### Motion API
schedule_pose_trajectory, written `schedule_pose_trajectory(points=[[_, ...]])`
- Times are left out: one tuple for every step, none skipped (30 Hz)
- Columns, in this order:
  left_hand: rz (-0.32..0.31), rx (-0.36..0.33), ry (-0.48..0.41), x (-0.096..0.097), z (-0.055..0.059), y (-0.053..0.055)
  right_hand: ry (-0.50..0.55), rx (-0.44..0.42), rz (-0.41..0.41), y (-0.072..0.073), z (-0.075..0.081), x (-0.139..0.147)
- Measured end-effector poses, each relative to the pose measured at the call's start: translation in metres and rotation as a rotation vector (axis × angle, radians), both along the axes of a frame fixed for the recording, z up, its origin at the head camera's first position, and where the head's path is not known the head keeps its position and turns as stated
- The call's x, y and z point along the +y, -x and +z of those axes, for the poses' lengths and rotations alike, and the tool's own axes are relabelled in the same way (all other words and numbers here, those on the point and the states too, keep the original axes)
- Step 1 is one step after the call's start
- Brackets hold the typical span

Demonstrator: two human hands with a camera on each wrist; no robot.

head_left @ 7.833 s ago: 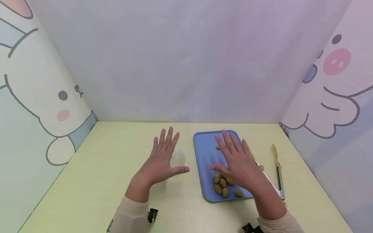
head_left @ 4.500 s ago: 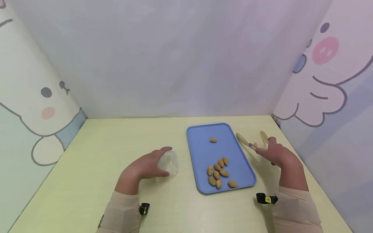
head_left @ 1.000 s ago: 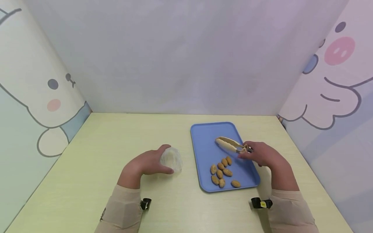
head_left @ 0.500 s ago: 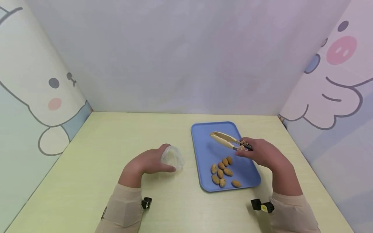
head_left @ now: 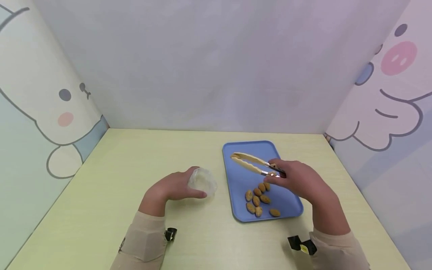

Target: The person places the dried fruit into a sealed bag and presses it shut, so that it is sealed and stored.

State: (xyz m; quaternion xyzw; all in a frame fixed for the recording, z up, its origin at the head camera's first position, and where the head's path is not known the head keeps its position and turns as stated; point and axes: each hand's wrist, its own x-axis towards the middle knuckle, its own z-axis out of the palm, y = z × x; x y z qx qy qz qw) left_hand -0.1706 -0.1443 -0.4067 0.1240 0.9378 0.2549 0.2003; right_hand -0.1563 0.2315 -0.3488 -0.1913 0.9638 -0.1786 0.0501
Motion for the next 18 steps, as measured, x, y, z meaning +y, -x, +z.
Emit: schedule_pose_trajectory(points=[[0.003, -0.004, 0.001, 0.0, 0.0, 0.0, 0.002, 0.008, 0.013, -0.001, 0.0, -0.002], [0.004, -0.007, 0.002, 0.001, 0.0, 0.0, 0.003, 0.014, 0.024, -0.001, 0.001, -0.005], [0.004, -0.008, 0.002, 0.001, 0.001, 0.0, 0.002, 0.018, 0.035, -0.002, 0.002, -0.007], [0.005, -0.008, 0.002, 0.001, 0.001, 0.0, 0.0, 0.02, 0.044, -0.003, 0.002, -0.009], [0.004, -0.006, 0.003, 0.001, 0.001, 0.0, -0.002, 0.021, 0.054, -0.004, 0.002, -0.012], [0.003, -0.005, 0.003, 0.002, 0.002, 0.0, -0.006, 0.021, 0.061, -0.004, 0.003, -0.014], [0.002, -0.004, 0.003, 0.002, 0.002, 0.0, -0.011, 0.024, 0.068, -0.005, 0.003, -0.016], [0.001, -0.002, 0.004, 0.002, 0.002, 0.0, -0.015, 0.025, 0.078, -0.005, 0.002, -0.017], [0.001, 0.0, 0.004, 0.002, 0.002, 0.0, -0.02, 0.028, 0.085, -0.006, 0.002, -0.019], [0.001, 0.0, 0.004, 0.002, 0.002, 0.0, -0.023, 0.03, 0.093, -0.006, 0.002, -0.02], [0.002, 0.0, 0.002, 0.002, 0.002, 0.0, -0.026, 0.035, 0.103, -0.007, 0.001, -0.022], [0.004, -0.001, 0.003, 0.002, 0.001, 0.0, -0.027, 0.041, 0.111, -0.007, 0.001, -0.023], [0.006, -0.001, 0.002, 0.003, 0.001, 0.0, -0.029, 0.048, 0.119, -0.008, 0.001, -0.025], [0.007, -0.001, 0.0, 0.003, 0.001, 0.0, -0.03, 0.055, 0.128, -0.008, 0.0, -0.026], [0.005, -0.001, -0.002, 0.003, 0.002, 0.0, -0.032, 0.059, 0.131, -0.009, 0.0, -0.028], [0.004, -0.002, -0.005, 0.003, 0.002, 0.0, -0.033, 0.062, 0.137, -0.01, -0.001, -0.029], [0.001, -0.001, -0.006, 0.004, 0.002, 0.0, -0.037, 0.066, 0.141, -0.01, -0.002, -0.031], [-0.002, -0.001, -0.008, 0.004, 0.003, 0.0, -0.039, 0.071, 0.146, -0.011, -0.002, -0.032]])
